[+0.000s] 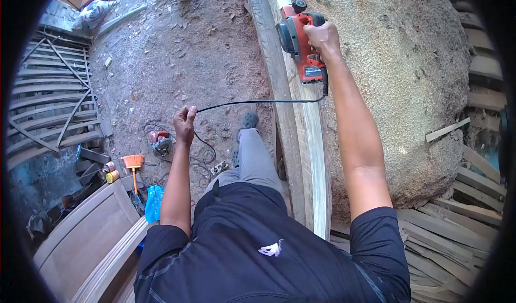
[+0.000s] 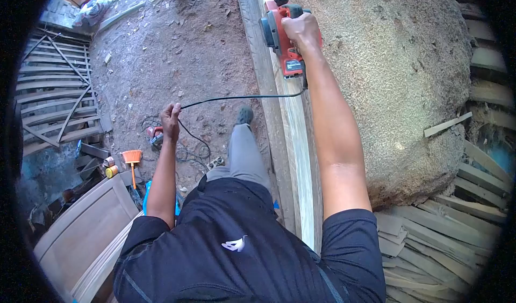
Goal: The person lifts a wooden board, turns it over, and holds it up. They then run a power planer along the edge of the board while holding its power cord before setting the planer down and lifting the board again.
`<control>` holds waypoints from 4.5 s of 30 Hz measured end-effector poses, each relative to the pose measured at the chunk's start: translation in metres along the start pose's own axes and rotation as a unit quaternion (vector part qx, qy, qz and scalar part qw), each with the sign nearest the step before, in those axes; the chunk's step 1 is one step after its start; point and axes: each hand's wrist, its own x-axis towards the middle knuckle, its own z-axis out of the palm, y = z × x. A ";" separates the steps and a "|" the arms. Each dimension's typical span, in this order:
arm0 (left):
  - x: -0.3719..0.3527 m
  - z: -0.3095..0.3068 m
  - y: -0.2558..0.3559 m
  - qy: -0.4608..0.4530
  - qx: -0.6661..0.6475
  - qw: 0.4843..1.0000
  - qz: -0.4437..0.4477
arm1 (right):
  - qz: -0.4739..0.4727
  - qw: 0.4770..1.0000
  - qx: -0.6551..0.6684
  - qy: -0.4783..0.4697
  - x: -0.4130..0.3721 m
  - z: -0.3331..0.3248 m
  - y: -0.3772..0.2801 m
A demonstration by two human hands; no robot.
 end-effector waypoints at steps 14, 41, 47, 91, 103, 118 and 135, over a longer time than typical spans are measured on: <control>0.136 0.026 -0.005 0.045 -0.007 0.997 -0.066 | -0.098 0.993 0.033 0.052 0.108 0.028 -0.068; 0.325 0.052 0.014 0.099 -0.051 0.993 -0.050 | -0.015 0.999 0.036 -0.015 0.294 0.063 -0.172; 0.364 0.057 -0.010 0.075 -0.058 0.992 -0.084 | -0.036 0.999 0.035 -0.007 0.341 0.075 -0.190; 0.564 0.136 -0.067 0.076 -0.094 0.979 -0.162 | -0.035 0.997 0.064 -0.001 0.650 0.162 -0.307; 0.579 0.142 -0.069 0.030 -0.057 0.979 -0.195 | -0.050 0.986 0.158 -0.029 0.709 0.180 -0.338; 0.310 -0.016 -0.064 -0.287 0.254 0.884 -0.269 | 0.124 0.948 0.289 0.046 0.245 -0.008 -0.141; -0.054 -0.084 0.039 -0.158 0.298 0.929 -0.155 | 0.278 0.866 0.374 0.180 -0.288 -0.154 0.140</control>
